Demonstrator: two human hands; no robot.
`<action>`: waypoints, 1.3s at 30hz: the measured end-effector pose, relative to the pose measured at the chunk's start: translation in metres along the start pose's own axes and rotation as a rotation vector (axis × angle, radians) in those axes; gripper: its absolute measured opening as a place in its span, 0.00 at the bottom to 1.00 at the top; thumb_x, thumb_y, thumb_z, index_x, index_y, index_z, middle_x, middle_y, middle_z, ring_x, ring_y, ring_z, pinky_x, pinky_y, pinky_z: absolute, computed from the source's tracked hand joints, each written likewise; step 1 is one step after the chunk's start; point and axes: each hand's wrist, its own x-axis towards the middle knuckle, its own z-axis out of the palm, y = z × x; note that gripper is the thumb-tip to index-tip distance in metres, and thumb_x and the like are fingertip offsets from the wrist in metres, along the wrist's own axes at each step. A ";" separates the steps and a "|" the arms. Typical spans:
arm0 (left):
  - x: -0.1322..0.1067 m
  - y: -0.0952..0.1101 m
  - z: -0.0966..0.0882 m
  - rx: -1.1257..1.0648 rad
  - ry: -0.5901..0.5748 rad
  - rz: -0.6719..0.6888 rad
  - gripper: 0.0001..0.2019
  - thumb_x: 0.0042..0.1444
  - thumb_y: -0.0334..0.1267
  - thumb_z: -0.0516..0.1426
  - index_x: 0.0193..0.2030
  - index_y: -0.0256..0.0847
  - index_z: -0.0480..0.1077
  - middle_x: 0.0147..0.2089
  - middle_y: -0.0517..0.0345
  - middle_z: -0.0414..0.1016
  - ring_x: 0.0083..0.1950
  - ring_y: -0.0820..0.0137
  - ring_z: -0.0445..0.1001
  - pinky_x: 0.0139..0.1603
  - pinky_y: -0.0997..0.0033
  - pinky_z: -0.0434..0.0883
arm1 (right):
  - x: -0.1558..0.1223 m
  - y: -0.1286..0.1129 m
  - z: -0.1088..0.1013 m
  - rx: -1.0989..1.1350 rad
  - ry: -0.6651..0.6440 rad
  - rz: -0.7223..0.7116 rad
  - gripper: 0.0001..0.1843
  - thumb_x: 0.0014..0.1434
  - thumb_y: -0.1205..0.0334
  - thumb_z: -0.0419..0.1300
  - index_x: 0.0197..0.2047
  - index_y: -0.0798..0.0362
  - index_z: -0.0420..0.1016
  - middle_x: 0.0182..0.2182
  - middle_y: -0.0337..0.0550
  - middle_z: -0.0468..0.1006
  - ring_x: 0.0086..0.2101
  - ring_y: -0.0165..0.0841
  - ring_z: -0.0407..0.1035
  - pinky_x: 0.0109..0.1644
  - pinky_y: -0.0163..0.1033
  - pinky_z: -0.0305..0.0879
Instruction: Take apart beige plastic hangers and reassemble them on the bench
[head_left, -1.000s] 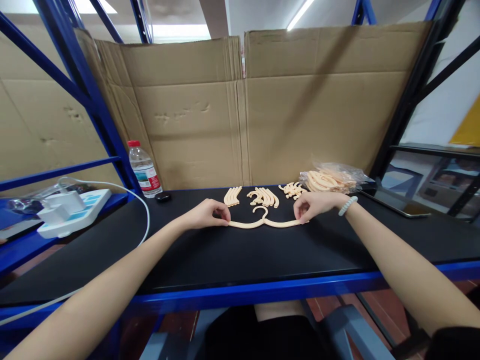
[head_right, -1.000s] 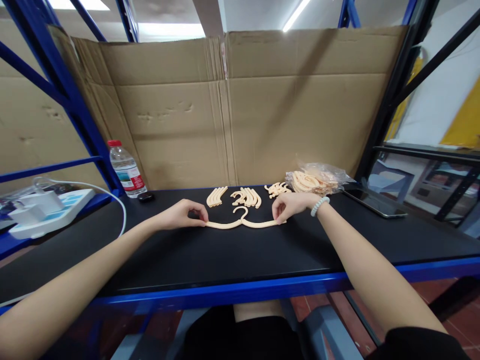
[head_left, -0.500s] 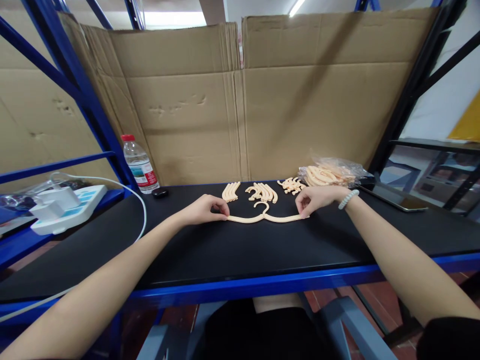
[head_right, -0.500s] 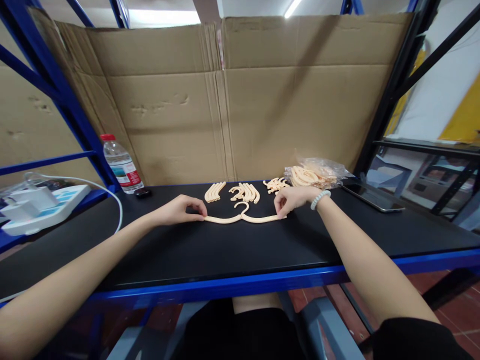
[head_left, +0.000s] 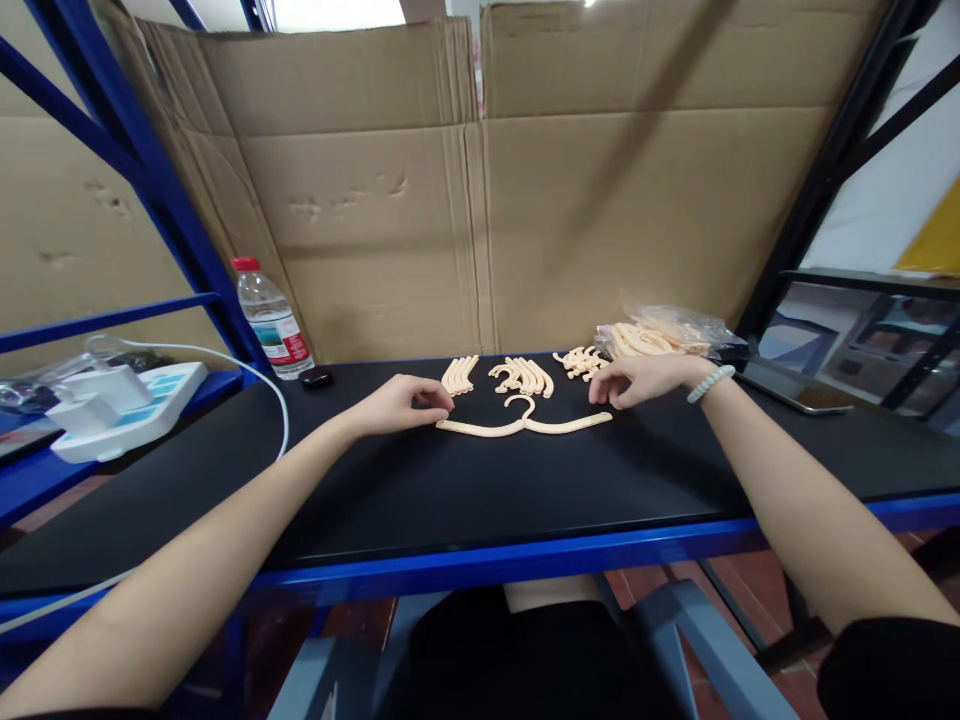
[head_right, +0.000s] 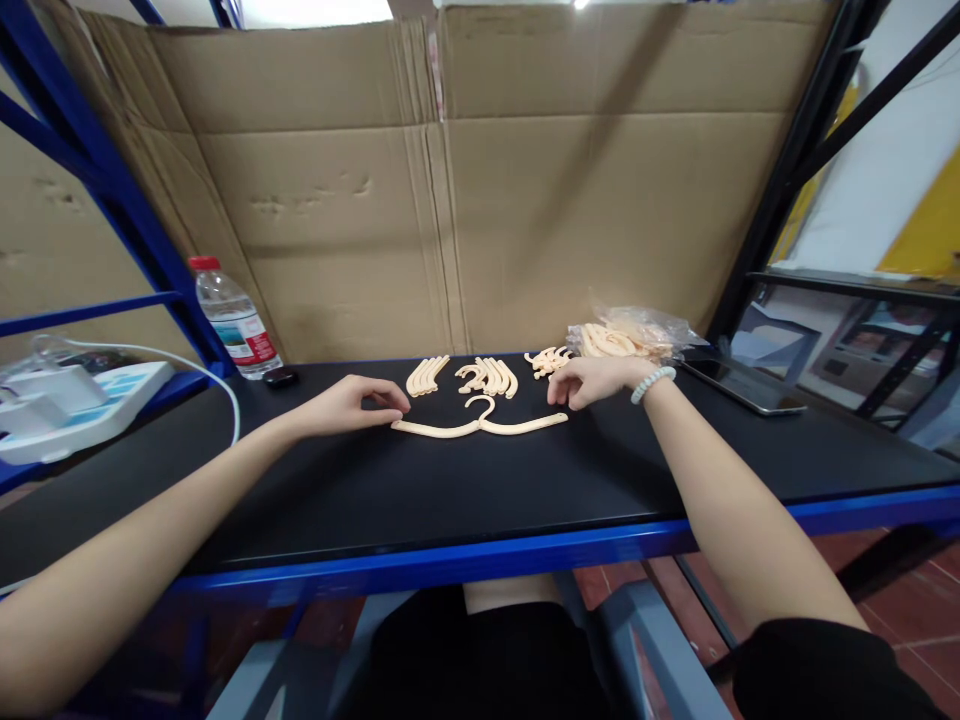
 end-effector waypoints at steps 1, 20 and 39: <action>0.000 -0.001 -0.001 0.005 -0.015 -0.016 0.09 0.49 0.40 0.61 0.36 0.41 0.78 0.38 0.57 0.79 0.41 0.68 0.75 0.43 0.73 0.68 | 0.000 0.000 0.000 -0.004 -0.008 -0.002 0.19 0.45 0.58 0.63 0.42 0.55 0.76 0.39 0.46 0.77 0.39 0.37 0.71 0.42 0.38 0.67; 0.002 -0.011 0.012 0.040 -0.029 0.152 0.08 0.53 0.42 0.61 0.36 0.43 0.79 0.38 0.54 0.77 0.41 0.67 0.74 0.46 0.72 0.66 | 0.011 -0.003 0.007 -0.055 -0.010 -0.046 0.09 0.46 0.60 0.61 0.31 0.55 0.75 0.28 0.42 0.75 0.32 0.34 0.68 0.39 0.39 0.63; 0.000 -0.012 0.005 0.101 -0.015 0.044 0.15 0.55 0.49 0.58 0.41 0.41 0.76 0.43 0.54 0.78 0.45 0.66 0.74 0.46 0.70 0.68 | 0.007 0.006 0.002 -0.083 0.043 0.021 0.18 0.44 0.58 0.61 0.40 0.55 0.74 0.37 0.48 0.76 0.39 0.39 0.71 0.42 0.40 0.67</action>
